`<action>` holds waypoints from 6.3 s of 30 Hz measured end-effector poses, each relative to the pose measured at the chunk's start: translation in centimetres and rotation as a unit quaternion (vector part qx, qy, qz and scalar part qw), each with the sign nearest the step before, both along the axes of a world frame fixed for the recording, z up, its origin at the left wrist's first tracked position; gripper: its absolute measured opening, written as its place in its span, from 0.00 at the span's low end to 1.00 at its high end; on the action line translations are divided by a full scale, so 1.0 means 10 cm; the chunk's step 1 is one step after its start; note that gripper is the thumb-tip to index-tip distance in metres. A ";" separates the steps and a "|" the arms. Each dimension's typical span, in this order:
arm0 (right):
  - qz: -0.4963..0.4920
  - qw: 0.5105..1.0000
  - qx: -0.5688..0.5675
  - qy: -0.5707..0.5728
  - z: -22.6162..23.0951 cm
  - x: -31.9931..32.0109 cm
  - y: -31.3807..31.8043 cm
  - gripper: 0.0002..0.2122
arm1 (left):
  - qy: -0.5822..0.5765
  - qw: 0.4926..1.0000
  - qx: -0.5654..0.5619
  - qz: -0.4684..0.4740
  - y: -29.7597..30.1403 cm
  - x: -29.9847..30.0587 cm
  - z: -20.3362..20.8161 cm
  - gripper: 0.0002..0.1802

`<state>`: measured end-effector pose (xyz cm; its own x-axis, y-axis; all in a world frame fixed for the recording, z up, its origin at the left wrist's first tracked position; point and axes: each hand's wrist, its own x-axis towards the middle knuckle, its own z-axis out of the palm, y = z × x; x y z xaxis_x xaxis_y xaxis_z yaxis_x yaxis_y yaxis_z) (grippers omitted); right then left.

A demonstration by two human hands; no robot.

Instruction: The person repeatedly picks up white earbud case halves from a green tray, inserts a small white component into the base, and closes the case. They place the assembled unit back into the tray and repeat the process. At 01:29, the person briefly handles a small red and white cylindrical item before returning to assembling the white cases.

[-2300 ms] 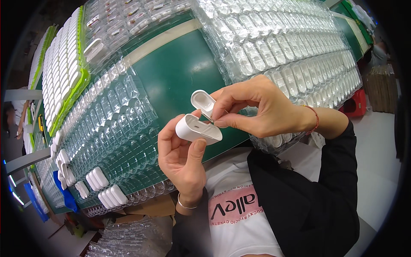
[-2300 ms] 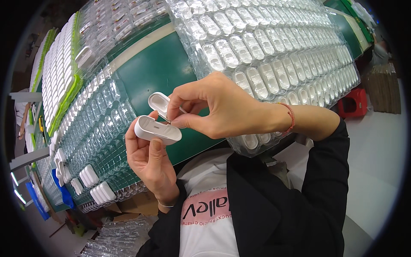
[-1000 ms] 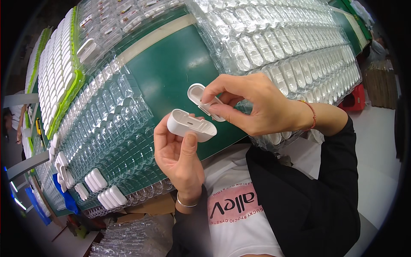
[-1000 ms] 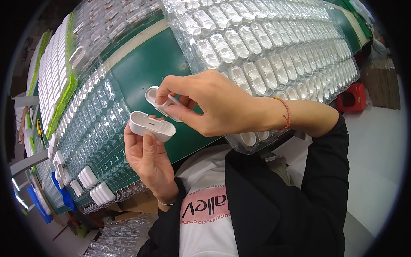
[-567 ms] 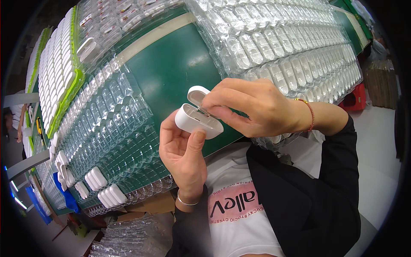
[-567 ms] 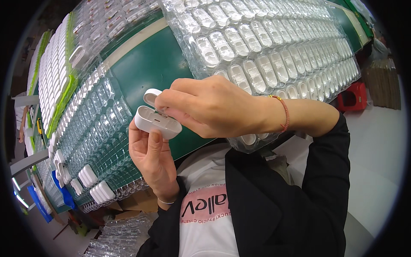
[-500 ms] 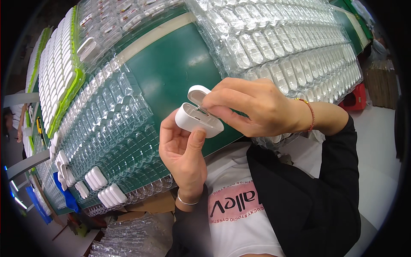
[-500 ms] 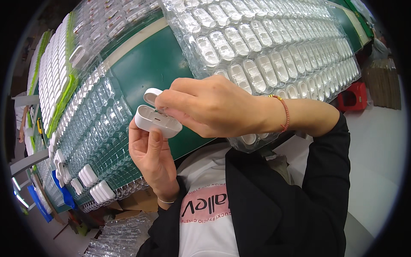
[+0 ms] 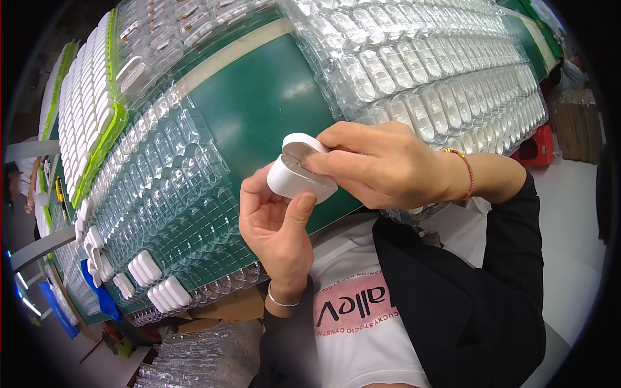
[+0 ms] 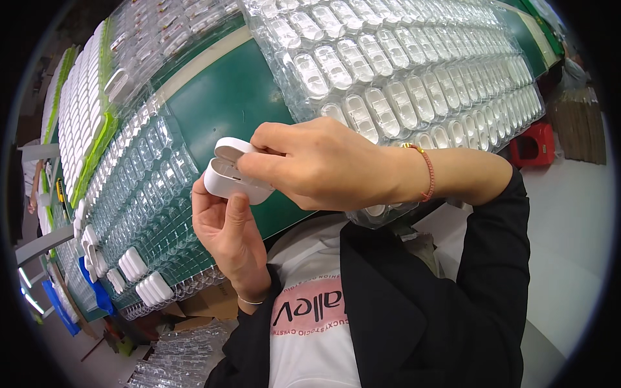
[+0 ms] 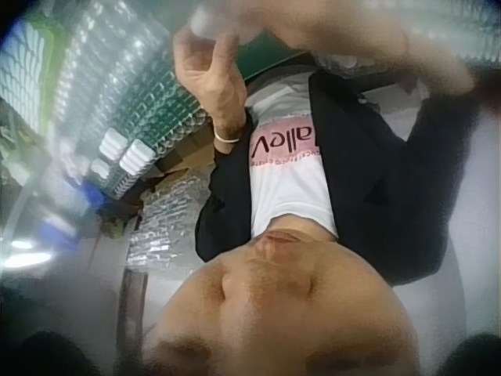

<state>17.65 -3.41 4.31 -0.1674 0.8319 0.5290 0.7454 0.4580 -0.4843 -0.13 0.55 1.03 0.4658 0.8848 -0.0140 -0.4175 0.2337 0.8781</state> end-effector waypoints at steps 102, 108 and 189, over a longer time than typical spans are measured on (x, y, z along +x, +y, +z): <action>-0.060 0.967 -0.072 -0.239 0.26 0.85 4.01 0.09 | 0.385 0.807 0.443 -0.071 0.74 -1.13 0.23 0.22; -0.040 0.973 -0.104 -0.200 0.06 0.55 5.10 0.09 | 0.376 0.819 0.388 -0.192 0.83 -1.16 0.10 0.13; 0.135 0.821 -0.293 0.470 0.23 -0.46 0.77 0.15 | 0.045 0.974 0.137 0.172 0.21 -0.40 -0.01 0.18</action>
